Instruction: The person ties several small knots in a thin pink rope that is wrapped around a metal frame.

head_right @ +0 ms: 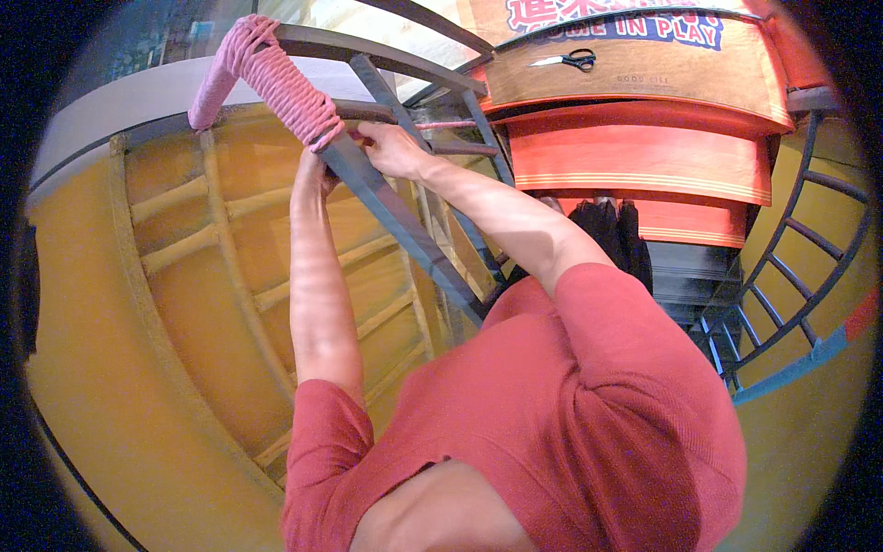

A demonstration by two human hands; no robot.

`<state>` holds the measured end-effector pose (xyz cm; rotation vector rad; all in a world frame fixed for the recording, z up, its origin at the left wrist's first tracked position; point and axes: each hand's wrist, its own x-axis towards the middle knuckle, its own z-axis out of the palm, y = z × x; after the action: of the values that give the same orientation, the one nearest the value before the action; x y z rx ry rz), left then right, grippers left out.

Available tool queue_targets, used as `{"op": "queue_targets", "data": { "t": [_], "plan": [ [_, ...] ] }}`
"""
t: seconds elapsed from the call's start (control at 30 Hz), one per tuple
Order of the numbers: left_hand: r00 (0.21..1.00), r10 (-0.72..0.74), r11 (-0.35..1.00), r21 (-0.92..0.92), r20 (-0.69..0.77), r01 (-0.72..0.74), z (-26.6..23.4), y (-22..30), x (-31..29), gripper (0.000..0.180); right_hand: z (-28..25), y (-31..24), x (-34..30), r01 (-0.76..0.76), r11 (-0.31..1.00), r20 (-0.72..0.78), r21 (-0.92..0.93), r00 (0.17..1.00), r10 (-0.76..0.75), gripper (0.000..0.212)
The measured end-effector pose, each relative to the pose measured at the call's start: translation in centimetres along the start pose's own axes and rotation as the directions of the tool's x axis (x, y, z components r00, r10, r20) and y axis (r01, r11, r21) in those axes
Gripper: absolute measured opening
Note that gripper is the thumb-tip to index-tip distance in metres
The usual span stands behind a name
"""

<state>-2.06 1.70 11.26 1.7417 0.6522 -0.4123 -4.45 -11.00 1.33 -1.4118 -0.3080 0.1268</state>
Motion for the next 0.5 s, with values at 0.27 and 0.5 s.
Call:
{"op": "queue_targets", "data": {
  "t": [0.27,0.5],
  "plan": [
    [0.983,0.163,0.977,-0.123,-0.085,-0.173,0.6,-0.4,0.3,0.03,-5.0,-0.8,-2.5,0.284,0.859,0.009,-0.427,0.951,-0.31,0.026],
    [0.889,0.412,0.833,-0.313,-0.202,-0.457,1.5,-1.0,-1.2,0.03,-6.6,-6.5,0.2,-0.098,0.991,-0.198,0.096,0.973,0.115,0.026]
  ]
}}
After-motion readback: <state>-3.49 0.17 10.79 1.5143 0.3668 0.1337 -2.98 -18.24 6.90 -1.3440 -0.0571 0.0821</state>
